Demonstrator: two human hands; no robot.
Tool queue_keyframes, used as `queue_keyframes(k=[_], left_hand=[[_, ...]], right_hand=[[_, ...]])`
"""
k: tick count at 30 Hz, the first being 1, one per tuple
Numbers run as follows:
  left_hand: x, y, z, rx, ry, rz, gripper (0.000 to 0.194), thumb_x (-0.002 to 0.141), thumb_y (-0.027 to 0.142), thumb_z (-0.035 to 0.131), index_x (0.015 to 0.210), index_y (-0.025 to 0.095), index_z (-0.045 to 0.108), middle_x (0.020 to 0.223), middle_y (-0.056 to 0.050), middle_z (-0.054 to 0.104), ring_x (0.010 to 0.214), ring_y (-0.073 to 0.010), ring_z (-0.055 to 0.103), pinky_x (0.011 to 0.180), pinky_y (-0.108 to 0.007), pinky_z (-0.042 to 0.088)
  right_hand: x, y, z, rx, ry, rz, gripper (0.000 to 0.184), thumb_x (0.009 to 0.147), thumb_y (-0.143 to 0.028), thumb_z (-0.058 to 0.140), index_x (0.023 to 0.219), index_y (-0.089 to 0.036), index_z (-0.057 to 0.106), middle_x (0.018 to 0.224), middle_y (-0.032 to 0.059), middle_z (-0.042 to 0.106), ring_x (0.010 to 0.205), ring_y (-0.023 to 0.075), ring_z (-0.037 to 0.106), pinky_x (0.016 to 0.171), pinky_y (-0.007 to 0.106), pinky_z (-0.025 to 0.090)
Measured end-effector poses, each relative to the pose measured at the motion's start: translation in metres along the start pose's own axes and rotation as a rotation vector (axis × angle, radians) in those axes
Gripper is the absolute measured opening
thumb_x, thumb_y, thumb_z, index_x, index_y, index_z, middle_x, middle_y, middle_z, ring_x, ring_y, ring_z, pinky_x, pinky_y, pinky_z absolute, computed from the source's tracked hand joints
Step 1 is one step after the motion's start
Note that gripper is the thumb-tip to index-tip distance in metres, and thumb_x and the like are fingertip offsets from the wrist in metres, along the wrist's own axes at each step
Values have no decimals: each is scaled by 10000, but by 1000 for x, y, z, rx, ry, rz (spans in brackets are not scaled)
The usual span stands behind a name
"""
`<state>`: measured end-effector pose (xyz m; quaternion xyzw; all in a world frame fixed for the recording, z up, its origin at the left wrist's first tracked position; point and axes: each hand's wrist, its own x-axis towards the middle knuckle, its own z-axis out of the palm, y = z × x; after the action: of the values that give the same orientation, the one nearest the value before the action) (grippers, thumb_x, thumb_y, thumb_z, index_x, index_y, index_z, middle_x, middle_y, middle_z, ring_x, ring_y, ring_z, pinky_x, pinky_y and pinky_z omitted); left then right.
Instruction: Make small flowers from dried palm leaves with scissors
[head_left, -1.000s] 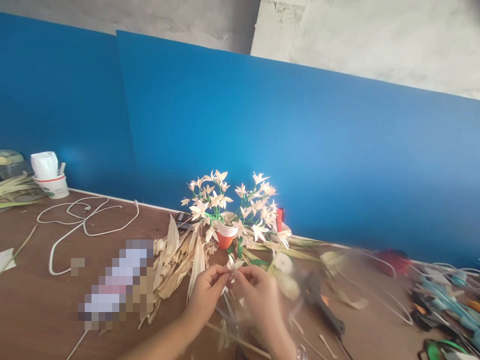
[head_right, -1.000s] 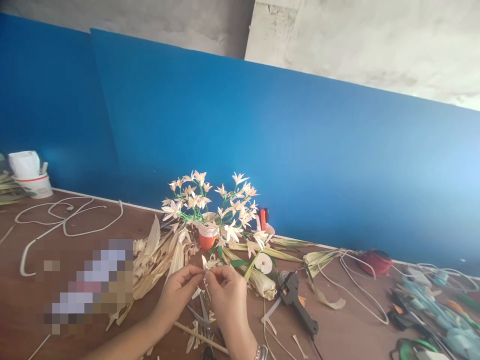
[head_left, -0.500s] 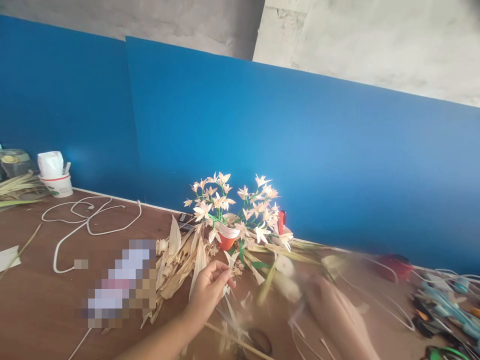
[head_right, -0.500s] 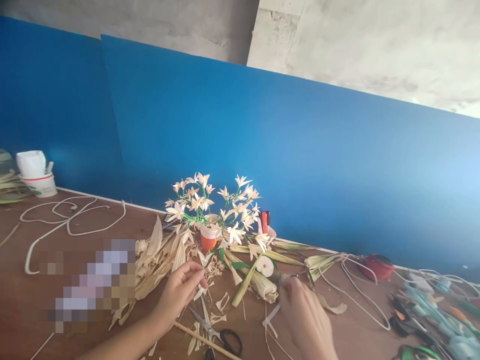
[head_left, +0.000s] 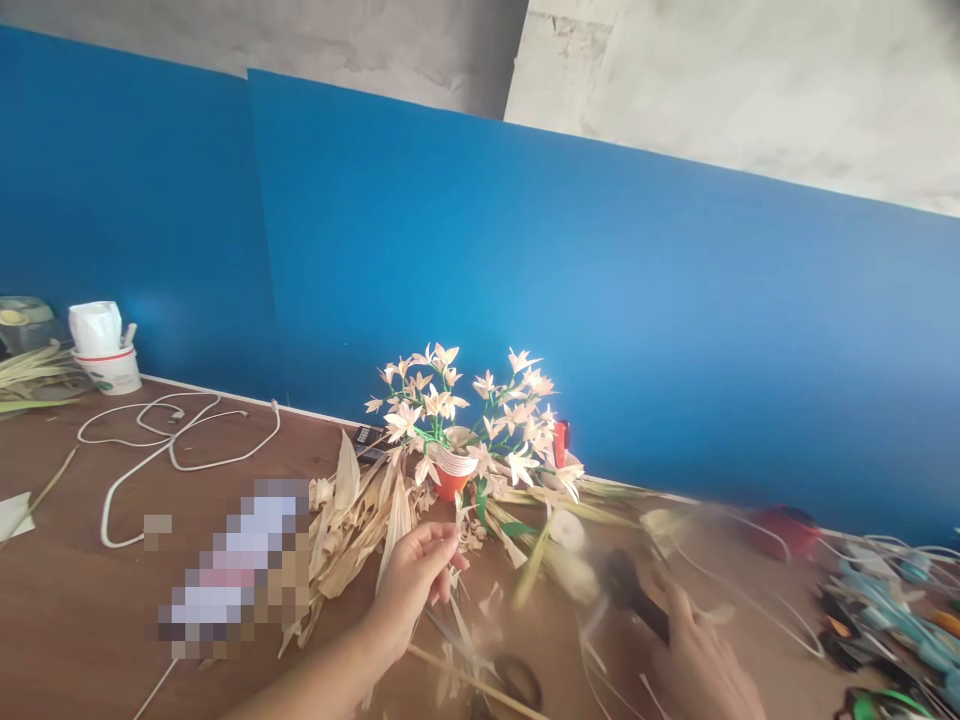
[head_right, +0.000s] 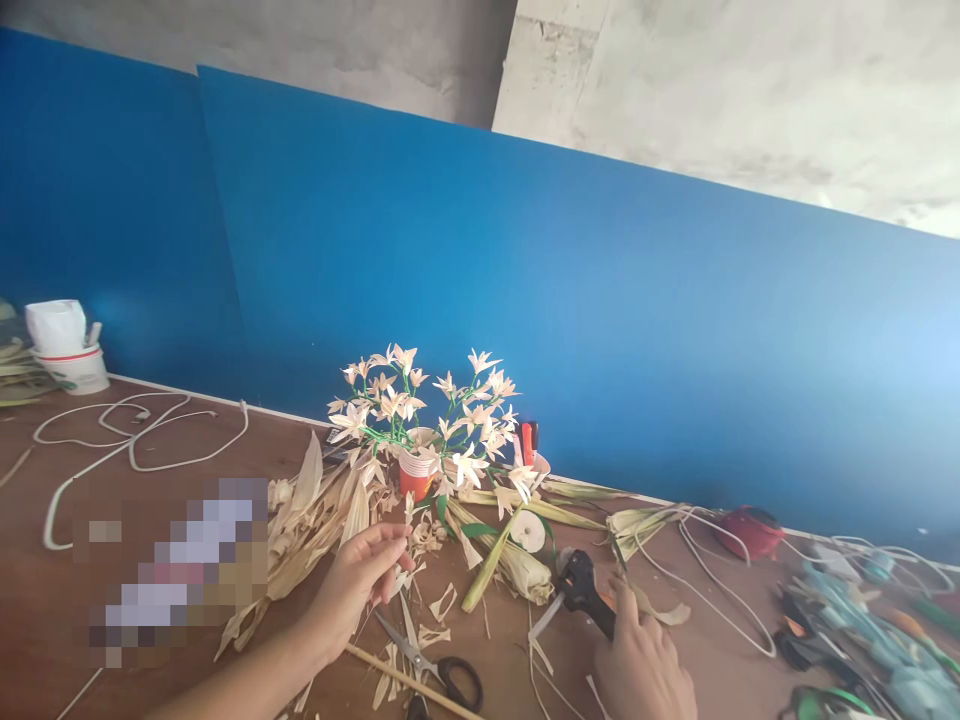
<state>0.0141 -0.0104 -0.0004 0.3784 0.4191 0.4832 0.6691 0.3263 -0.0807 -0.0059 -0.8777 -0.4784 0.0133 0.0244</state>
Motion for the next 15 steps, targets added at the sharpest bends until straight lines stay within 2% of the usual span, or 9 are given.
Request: queue_keyframes(k=[4,8,11,15], left_hand=[[2,-1,-1,-33,-22,-10,364,631,439,697,799,134,592,619,-22,668,360,-35,390,398,-189,208],[1,0,-1,-44,-15,-21,328,638,424,695,764,147,571,637,-28,677,362,-39,388,399,-195,190],[-1,2,-1,-29,-7,-25,308,652,408,687,770,148,572,657,-31,684,369,-38,388,406,-192,188],[-2,4,0,-34,-9,-28,303,648,414,692,744,150,577,692,-26,685,378,-25,374,418,-186,197]], right_hand=[[7,10,-6,189,35,-37,566,702,-193,398,1254,-239,514,1042,131,667,871,331,653,689,409,494],[1,6,-18,665,-33,-230,496,646,-296,513,1132,-237,599,1034,76,698,836,286,662,672,322,520],[-15,-12,-21,883,-60,-265,425,655,-408,615,1039,-233,661,961,82,723,863,293,659,693,310,530],[-35,-56,-17,990,-81,-401,321,669,-387,641,921,-199,703,948,106,717,927,307,646,748,358,539]])
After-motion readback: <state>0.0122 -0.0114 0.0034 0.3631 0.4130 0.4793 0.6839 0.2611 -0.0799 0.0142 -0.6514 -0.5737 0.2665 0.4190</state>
